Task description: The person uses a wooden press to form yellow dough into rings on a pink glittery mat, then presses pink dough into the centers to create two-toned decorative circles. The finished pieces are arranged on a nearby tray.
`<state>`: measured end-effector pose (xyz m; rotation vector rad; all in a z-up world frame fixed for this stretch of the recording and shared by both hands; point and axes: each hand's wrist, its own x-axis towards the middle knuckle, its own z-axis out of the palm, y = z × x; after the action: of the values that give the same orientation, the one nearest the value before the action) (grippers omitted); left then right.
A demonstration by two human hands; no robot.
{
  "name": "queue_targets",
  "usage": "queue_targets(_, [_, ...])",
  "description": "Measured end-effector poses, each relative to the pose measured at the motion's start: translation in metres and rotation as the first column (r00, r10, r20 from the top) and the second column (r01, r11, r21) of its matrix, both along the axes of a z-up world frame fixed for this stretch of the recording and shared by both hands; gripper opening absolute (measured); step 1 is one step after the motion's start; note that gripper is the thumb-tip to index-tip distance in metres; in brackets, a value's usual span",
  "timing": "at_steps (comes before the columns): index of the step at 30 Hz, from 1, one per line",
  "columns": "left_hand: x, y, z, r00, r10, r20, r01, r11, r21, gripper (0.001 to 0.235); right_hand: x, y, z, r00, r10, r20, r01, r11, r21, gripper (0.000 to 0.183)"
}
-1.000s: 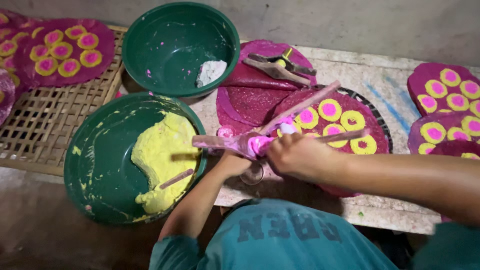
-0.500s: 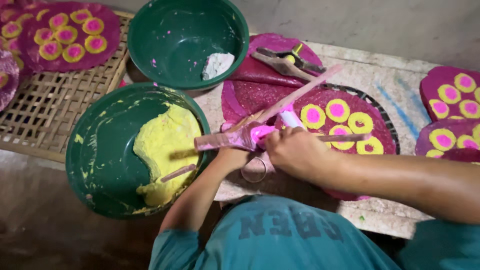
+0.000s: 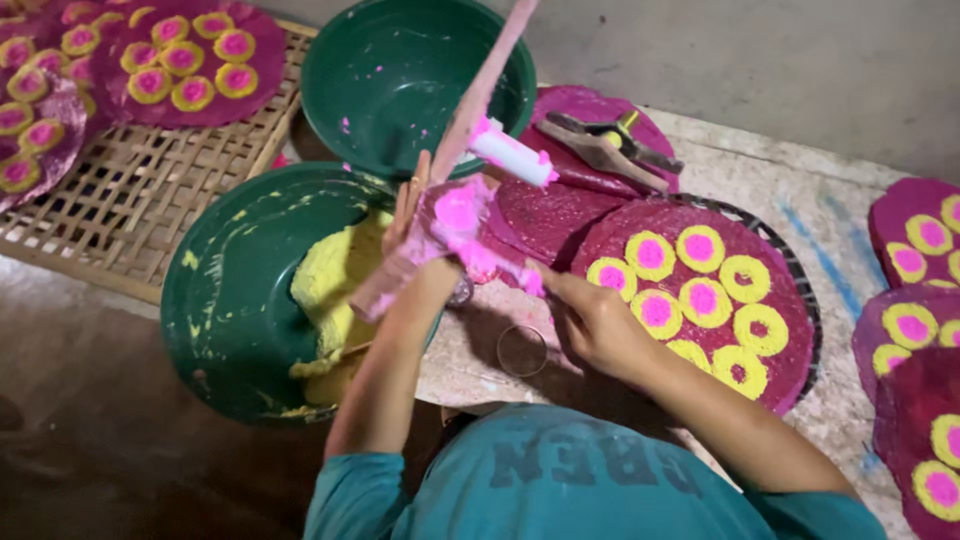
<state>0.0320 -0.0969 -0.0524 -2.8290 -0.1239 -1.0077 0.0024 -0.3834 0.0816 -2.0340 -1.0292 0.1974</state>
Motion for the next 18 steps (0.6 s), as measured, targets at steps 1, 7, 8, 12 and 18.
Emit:
queue_targets(1, [-0.006, 0.005, 0.009, 0.996, -0.089, 0.024, 0.092, 0.983, -0.16, 0.059, 0.002, -0.003, -0.004, 1.0, 0.014, -0.013, -0.015, 1.0, -0.026, 0.04])
queue_targets(7, [-0.005, 0.012, 0.039, 1.0, -0.006, 0.027, 0.002, 0.993, 0.115, 0.07, 0.057, 0.021, -0.012, 0.987, -0.106, -0.122, 0.099, 0.993, -0.065, 0.036])
queue_targets(8, [-0.005, 0.018, 0.04, 0.992, 0.093, 0.084, -0.113, 0.953, 0.28, 0.07, 0.052, 0.03, -0.019, 0.989, -0.082, -0.122, 0.076, 0.996, -0.051, 0.038])
queue_targets(12, [-0.021, 0.054, 0.052, 0.993, 0.114, 0.017, -0.063, 0.659, -0.749, 0.083, 0.046, 0.056, -0.037, 0.991, 0.13, 0.01, -0.13, 0.991, 0.031, 0.034])
queue_targets(18, [-0.056, 0.128, 0.086, 0.9, 0.049, 0.434, 0.343, 0.535, -0.772, 0.032, 0.136, 0.103, -0.045, 0.935, 0.06, 0.351, 0.072, 0.933, -0.351, 0.059])
